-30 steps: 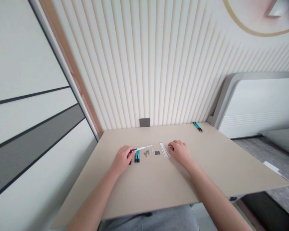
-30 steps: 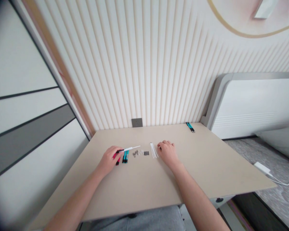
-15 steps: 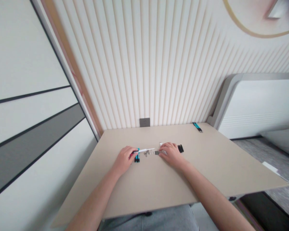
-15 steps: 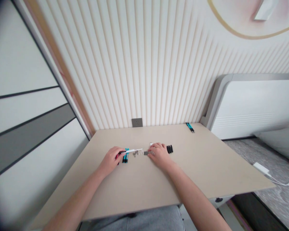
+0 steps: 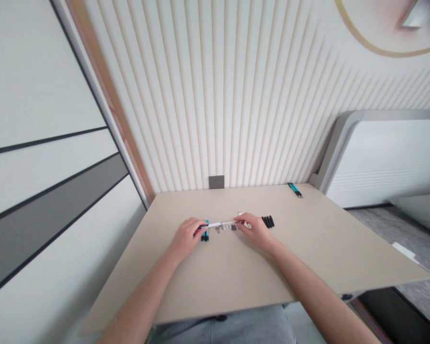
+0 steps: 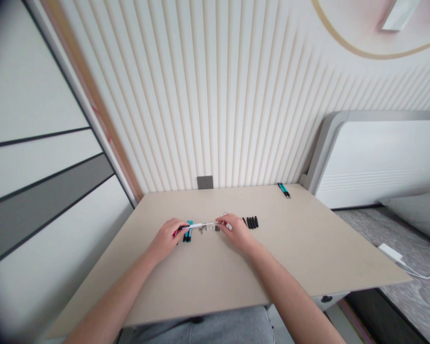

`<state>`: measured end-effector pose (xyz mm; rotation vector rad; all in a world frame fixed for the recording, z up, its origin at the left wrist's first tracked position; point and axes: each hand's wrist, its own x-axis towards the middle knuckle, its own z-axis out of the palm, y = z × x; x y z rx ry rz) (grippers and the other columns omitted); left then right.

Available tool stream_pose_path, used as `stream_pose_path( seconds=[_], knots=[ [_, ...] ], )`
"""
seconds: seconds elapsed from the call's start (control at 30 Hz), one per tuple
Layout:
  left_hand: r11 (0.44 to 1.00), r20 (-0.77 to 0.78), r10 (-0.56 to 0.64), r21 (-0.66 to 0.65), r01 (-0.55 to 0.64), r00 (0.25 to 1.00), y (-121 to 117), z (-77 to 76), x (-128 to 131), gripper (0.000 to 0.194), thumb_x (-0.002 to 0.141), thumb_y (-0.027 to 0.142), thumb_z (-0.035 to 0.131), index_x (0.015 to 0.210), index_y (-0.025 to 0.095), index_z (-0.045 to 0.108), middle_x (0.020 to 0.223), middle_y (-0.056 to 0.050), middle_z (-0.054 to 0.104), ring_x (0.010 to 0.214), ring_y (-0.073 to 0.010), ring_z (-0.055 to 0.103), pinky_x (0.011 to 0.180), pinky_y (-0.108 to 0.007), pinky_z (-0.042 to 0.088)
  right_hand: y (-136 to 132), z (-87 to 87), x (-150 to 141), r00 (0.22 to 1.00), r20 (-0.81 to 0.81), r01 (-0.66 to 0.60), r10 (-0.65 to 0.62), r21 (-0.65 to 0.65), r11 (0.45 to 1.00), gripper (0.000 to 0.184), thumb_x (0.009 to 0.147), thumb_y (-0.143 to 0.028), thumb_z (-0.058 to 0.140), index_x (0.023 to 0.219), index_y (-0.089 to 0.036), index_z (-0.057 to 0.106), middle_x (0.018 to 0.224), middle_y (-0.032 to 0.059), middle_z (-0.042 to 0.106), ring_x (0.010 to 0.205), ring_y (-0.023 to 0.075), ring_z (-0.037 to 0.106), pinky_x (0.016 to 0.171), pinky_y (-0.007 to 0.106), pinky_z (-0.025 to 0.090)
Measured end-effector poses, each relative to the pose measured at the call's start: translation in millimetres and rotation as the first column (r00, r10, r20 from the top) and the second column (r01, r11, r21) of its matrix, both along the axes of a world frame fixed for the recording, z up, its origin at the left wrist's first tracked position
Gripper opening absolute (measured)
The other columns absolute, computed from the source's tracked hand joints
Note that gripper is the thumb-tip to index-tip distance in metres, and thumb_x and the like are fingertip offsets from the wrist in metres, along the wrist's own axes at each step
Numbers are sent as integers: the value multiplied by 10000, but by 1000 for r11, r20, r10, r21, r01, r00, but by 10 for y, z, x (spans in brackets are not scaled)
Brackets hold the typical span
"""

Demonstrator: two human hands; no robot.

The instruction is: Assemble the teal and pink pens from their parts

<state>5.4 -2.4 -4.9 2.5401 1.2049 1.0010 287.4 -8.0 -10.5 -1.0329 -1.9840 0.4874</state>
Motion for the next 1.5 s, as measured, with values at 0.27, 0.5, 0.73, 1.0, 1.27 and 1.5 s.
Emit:
stream_pose_path(
  seconds=[0.27,0.5,0.73,1.0,1.27,1.5],
  knots=[
    [1000,-7,-13,7,13,1000,6,-5,8,167,935,323,531,962,199,640,895,-51,659,841,-192,582,776,-328,451,17,-34,9,999,33,30,-30,-4,1000,189,888,-221,577,1054,-207,665,879,55,683,827,181,623,803,333,481],
    [1000,-15,-28,3,28,999,9,-29,-3,164,937,317,531,983,204,641,915,-56,661,860,-191,584,797,-336,456,9,-22,-2,999,40,22,-23,11,1000,186,887,-211,577,1049,-209,668,885,54,687,831,180,627,804,329,481],
    [999,-42,-42,2,42,998,5,-34,-1,159,935,314,535,983,211,645,904,-53,660,860,-196,588,795,-336,458,-6,-31,-24,999,37,-4,3,48,999,181,898,-220,571,1050,-220,670,899,55,689,847,186,626,805,333,486],
    [998,-59,-63,8,63,996,-8,0,11,172,942,325,520,977,209,644,881,-48,658,843,-191,583,787,-330,451,-52,35,-27,986,153,-81,66,94,992,220,926,-184,506,1062,-224,674,975,81,690,929,202,620,853,344,479],
    [994,-98,-102,21,105,990,0,-48,27,137,943,300,532,948,214,638,854,-27,674,870,-190,599,856,-350,424,-58,-56,-118,990,102,-97,93,37,995,203,929,-260,532,1066,-216,674,977,61,717,895,185,652,850,319,481],
    [1000,-107,-30,-13,28,994,13,-45,17,146,937,315,543,969,214,645,901,-24,692,861,-192,614,824,-334,427,-23,16,-35,975,203,92,-96,30,995,232,947,-322,512,1097,-219,655,981,49,708,912,179,633,854,303,435]
  ],
)
